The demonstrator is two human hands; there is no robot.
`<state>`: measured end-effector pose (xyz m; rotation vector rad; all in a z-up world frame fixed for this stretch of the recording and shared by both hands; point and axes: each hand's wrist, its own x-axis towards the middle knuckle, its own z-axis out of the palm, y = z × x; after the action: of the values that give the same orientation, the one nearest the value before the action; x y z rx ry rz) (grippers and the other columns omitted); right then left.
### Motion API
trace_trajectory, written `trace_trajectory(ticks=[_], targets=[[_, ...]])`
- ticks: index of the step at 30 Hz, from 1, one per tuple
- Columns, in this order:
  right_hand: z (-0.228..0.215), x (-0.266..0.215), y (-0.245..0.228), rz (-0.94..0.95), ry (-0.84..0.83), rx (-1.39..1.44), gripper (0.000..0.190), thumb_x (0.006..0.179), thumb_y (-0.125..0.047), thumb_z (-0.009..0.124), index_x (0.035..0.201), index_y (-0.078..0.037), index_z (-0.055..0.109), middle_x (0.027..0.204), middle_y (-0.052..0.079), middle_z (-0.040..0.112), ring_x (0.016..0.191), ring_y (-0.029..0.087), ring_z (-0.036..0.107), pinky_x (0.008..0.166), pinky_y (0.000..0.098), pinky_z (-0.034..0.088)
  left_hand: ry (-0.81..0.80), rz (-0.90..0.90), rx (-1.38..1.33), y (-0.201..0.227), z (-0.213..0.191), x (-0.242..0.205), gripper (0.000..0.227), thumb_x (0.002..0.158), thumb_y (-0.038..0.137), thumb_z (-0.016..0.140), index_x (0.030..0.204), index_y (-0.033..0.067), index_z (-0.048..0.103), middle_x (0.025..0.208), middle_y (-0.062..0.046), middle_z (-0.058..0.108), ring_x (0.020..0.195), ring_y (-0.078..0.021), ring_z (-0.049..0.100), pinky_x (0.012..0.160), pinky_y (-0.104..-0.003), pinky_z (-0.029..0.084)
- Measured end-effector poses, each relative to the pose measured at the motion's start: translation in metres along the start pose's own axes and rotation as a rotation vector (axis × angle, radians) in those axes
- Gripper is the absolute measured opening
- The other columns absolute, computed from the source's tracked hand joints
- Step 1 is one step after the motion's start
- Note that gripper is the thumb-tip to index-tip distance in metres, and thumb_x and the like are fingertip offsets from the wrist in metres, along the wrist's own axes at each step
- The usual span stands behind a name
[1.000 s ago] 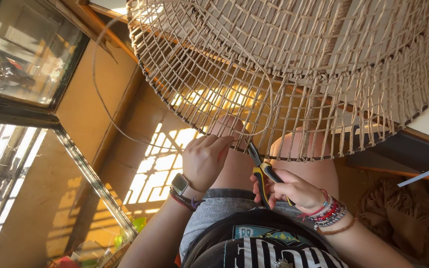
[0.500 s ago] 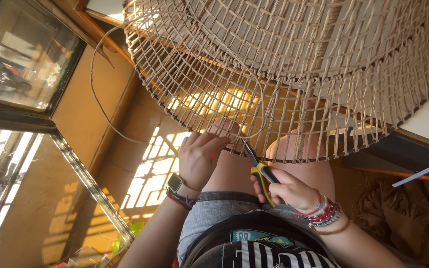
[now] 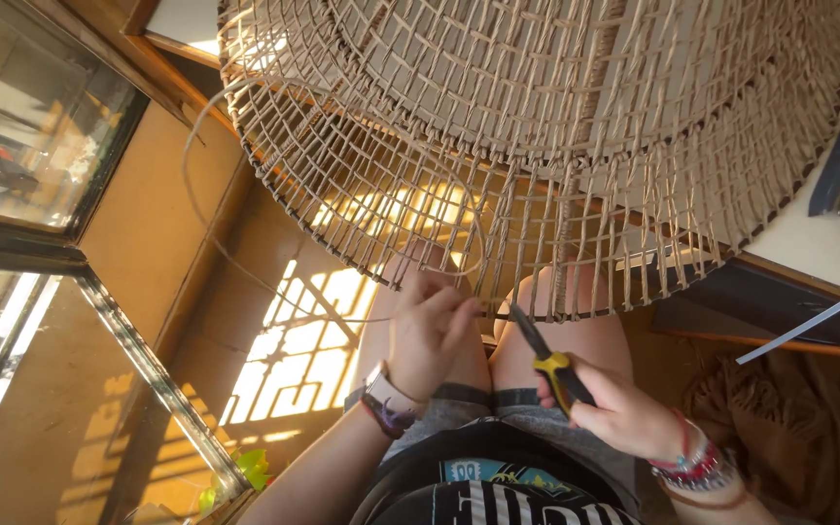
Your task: Trimming and weaving a large wicker lampshade or basket frame using snips.
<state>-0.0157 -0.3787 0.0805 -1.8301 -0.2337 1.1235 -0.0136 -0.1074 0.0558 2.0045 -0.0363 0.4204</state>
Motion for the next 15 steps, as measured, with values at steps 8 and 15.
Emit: trace_trajectory(ticks=[8, 15], targets=[[0.0, 0.04, 0.001, 0.048, -0.219, 0.439, 0.038, 0.09, 0.003, 0.045, 0.125, 0.003, 0.06, 0.108, 0.018, 0.068, 0.096, 0.027, 0.07, 0.064, 0.0344, 0.059, -0.004, 0.276, 0.368, -0.013, -0.004, 0.008, 0.008, 0.097, 0.016, 0.072, 0.097, 0.0089, 0.068, 0.113, -0.009, 0.055, 0.091, -0.0308, 0.053, 0.076, -0.039, 0.051], [-0.007, 0.006, 0.012, 0.101, 0.231, -0.58, 0.025, 0.096, -0.012, 0.054, 0.121, -0.012, 0.054, 0.084, -0.003, 0.066, 0.049, 0.006, 0.061, 0.044, 0.0189, 0.062, 0.018, 0.174, 0.162, -0.012, -0.004, 0.009, 0.036, 0.094, 0.041, 0.07, 0.108, 0.0094, 0.061, 0.105, -0.008, 0.055, 0.092, -0.0221, 0.058, 0.08, -0.032, 0.052]])
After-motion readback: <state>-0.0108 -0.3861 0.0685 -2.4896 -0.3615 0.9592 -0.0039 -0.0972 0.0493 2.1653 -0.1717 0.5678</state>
